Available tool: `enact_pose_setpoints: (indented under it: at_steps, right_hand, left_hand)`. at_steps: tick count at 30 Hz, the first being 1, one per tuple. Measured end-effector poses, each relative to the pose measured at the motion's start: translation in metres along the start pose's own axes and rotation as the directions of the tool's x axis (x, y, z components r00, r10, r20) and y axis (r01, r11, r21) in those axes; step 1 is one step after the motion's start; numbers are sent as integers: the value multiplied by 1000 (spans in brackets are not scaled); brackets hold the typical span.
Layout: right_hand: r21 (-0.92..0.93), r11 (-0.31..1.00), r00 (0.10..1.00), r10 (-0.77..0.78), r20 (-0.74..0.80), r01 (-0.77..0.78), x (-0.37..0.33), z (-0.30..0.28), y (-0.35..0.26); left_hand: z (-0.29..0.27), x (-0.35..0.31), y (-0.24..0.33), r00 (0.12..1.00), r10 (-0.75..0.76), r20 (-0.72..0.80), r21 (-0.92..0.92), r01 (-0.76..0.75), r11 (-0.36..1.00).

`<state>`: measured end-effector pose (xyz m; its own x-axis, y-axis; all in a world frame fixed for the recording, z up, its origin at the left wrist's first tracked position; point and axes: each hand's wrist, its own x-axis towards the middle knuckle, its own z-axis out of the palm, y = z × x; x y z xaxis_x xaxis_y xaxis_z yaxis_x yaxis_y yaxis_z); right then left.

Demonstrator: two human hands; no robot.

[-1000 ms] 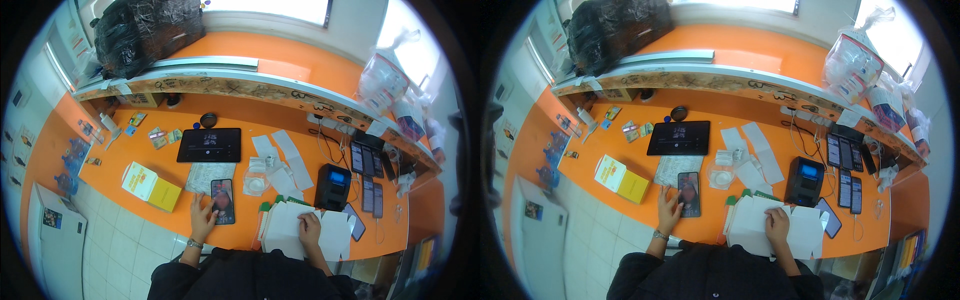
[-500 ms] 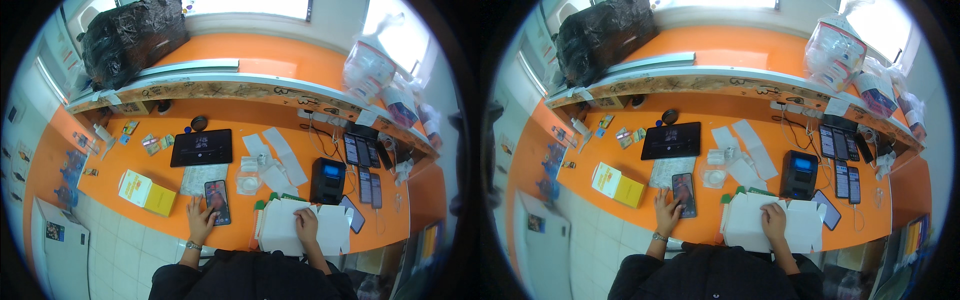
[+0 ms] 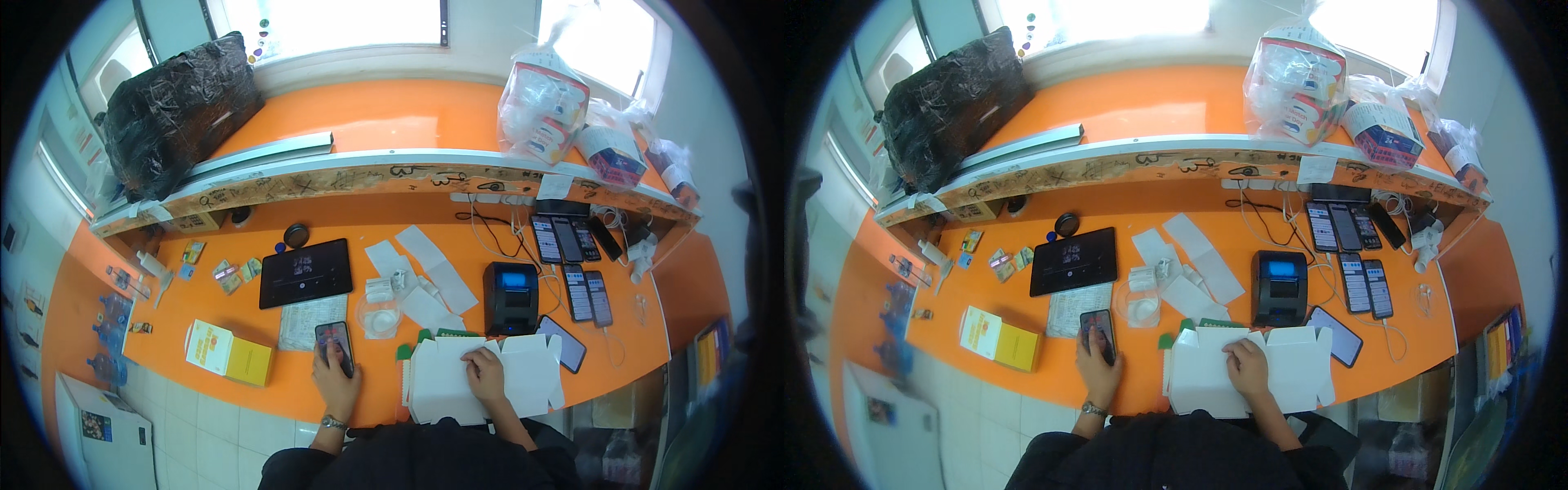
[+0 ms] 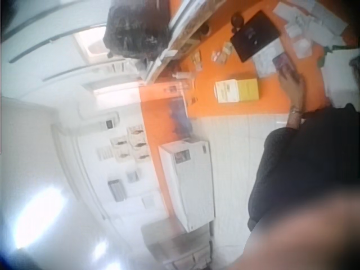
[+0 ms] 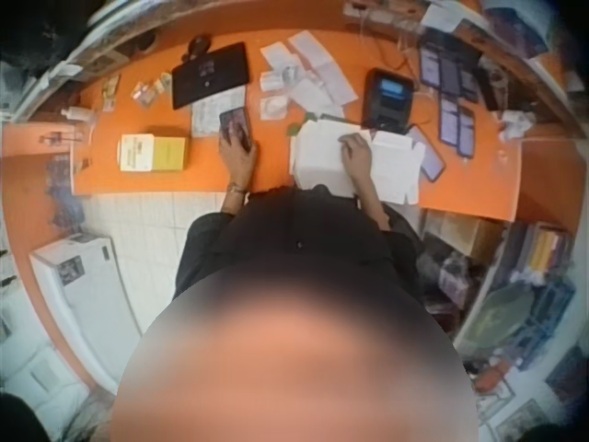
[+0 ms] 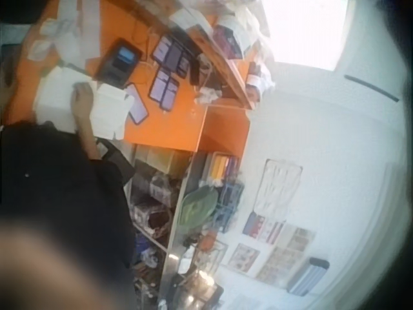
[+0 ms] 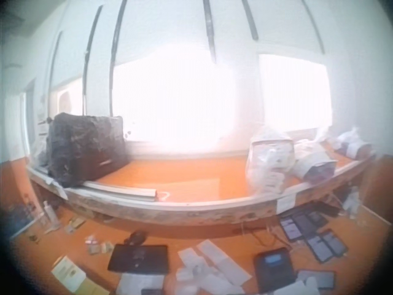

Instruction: The person assembles small paper boxes by folding flat sheets into box shapes and tucking flaps to secure them. They handle multiple sheets, fold edges, and stack the finished boxes on the counter.

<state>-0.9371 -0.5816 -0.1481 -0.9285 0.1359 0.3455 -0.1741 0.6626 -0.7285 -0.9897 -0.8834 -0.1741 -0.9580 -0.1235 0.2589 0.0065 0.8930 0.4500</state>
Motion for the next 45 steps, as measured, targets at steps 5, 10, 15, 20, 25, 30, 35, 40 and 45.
enact_pose_setpoints:
  at_steps: [5, 10, 15, 20, 25, 30, 35, 40, 45]
  right_hand:
    - [-28, 999, 1000, -26, 2, 27, 1, 0, 1]
    - [-16, 1000, 1000, -12, 7, 12, 2, -1, -1]
    - [-17, 1000, 1000, 14, 12, -14, 3, 0, -1]
    - [-29, 999, 1000, -16, 20, 16, 3, -1, -1]
    - [-21, 999, 999, -32, 3, 32, 3, -1, -1]
    - [-26, 1000, 1000, -13, 7, 13, 3, 1, 1]
    - [-11, 1000, 1000, 5, 24, -4, 1, 0, 3]
    - [-12, 1000, 999, 18, 26, -18, 3, -1, 2]
    - [-11, 1000, 999, 10, 31, -9, 5, -3, 1]
  left_hand:
    - [-12, -1, -6, 999, 34, 11, -20, -34, 999]
    - [-18, -9, -10, 990, 132, 46, 172, -138, 975]
    - [-15, -12, -12, 993, 106, 41, 203, -113, 973]
    - [-15, -13, -11, 995, 77, 71, 153, -87, 984]
    - [-19, -14, -7, 997, 44, 63, 130, -52, 990]
    - [-19, -12, -3, 997, 33, 72, 142, -43, 989]
    - [-19, 0, -1, 999, -41, 25, -43, 42, 998]
    - [-38, 27, -7, 992, -126, 23, -293, 128, 948]
    - [-66, 101, -4, 981, 154, -114, -273, -180, 945]
